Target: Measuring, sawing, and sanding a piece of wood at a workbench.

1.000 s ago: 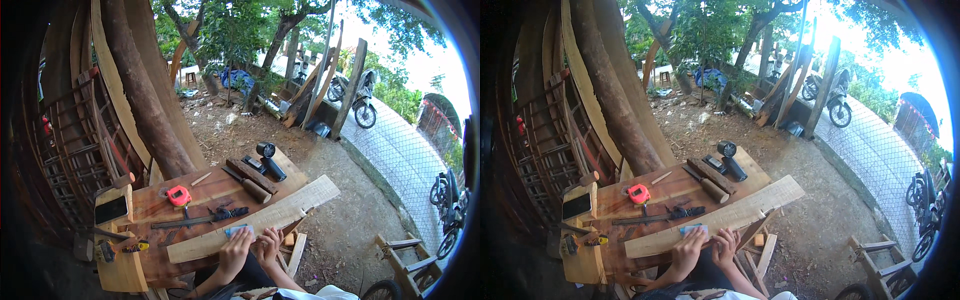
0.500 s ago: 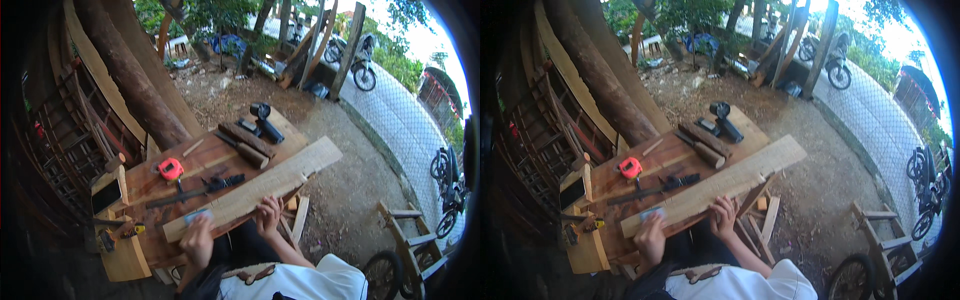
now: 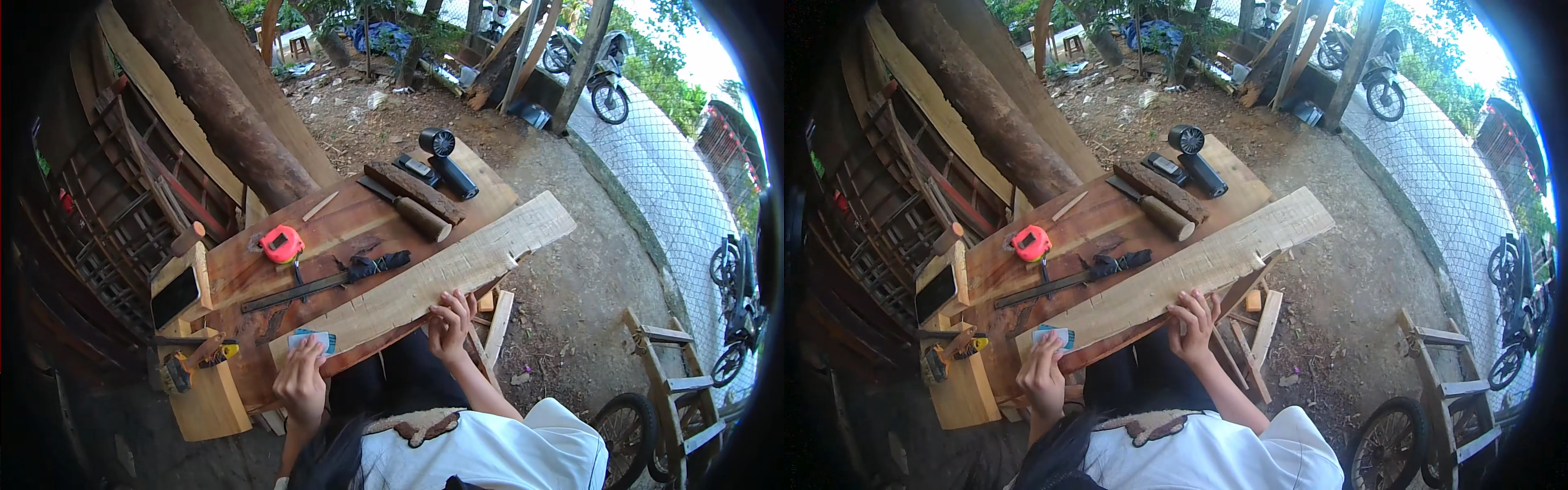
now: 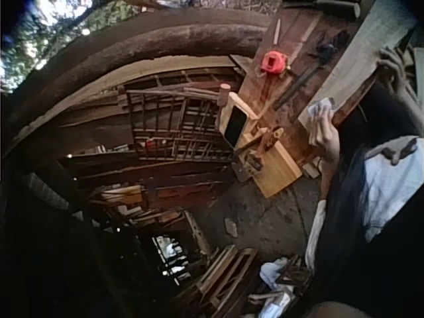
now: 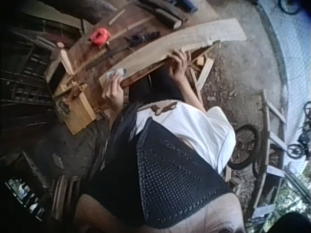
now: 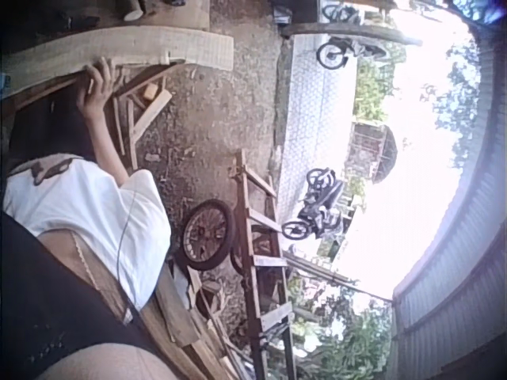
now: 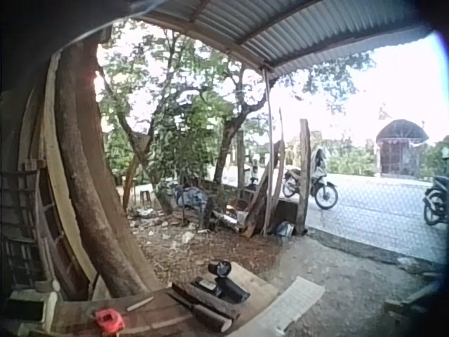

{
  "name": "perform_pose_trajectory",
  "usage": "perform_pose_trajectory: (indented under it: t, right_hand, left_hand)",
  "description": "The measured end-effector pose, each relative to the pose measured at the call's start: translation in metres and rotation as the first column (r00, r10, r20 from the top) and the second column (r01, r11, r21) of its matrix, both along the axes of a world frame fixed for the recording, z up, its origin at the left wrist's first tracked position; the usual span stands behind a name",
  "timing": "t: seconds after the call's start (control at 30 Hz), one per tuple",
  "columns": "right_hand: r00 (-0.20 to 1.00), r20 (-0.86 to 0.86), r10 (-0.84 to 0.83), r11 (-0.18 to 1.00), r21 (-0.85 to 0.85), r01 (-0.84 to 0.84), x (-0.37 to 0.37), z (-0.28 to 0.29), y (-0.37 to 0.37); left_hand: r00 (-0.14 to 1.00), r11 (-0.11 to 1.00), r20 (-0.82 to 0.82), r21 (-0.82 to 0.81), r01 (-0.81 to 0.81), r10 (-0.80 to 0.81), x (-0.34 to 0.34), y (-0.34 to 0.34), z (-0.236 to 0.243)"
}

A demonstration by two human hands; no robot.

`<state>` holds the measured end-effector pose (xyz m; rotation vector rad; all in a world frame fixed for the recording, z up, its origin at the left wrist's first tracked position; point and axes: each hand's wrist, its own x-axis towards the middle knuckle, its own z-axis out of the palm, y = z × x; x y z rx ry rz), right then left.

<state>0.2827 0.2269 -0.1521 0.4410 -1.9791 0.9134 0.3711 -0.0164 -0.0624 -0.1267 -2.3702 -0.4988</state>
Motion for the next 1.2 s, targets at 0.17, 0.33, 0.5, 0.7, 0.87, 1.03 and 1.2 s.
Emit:
perform_pose_trajectory:
  t: [0.17,0.33,0.5,0.7,0.87,1.03,1.2]
  right_hand:
    - [1.000,0.009,0.016,0.998,-0.055,-0.015,0.001,0.002,-0.011]
    - [1.000,0.013,0.010,1.000,-0.011,-0.010,-0.003,0.001,-0.008]
    - [1.000,-0.001,-0.004,1.000,0.021,0.004,-0.007,-0.002,-0.002]
    - [1.000,-0.030,-0.006,1.000,0.012,0.007,-0.006,-0.005,-0.002]
    - [1.000,-0.025,-0.008,1.000,-0.007,0.008,-0.004,-0.004,-0.008]
    - [1.000,-0.005,0.003,1.000,0.026,-0.003,-0.004,-0.004,-0.005]
    - [0.999,-0.041,0.001,0.999,0.052,0.001,-0.008,-0.004,0.003]
  left_hand:
    - [0.991,0.991,-0.036,-0.024,0.129,-0.130,-0.023,0.054,0.003]
    - [0.958,0.957,-0.019,-0.054,0.285,-0.287,-0.060,0.097,-0.001]
    - [0.988,0.985,0.030,-0.088,0.150,-0.148,-0.029,0.041,0.005]
    - [0.998,0.995,-0.042,-0.086,-0.051,0.047,-0.003,0.000,-0.004]
    - [0.972,0.967,-0.001,-0.098,0.235,-0.237,-0.045,0.076,-0.001]
    - [0.955,0.954,0.046,-0.054,0.294,-0.292,-0.050,0.081,-0.002]
    - [1.000,1.000,0.017,-0.008,-0.014,0.014,-0.011,0.011,-0.006]
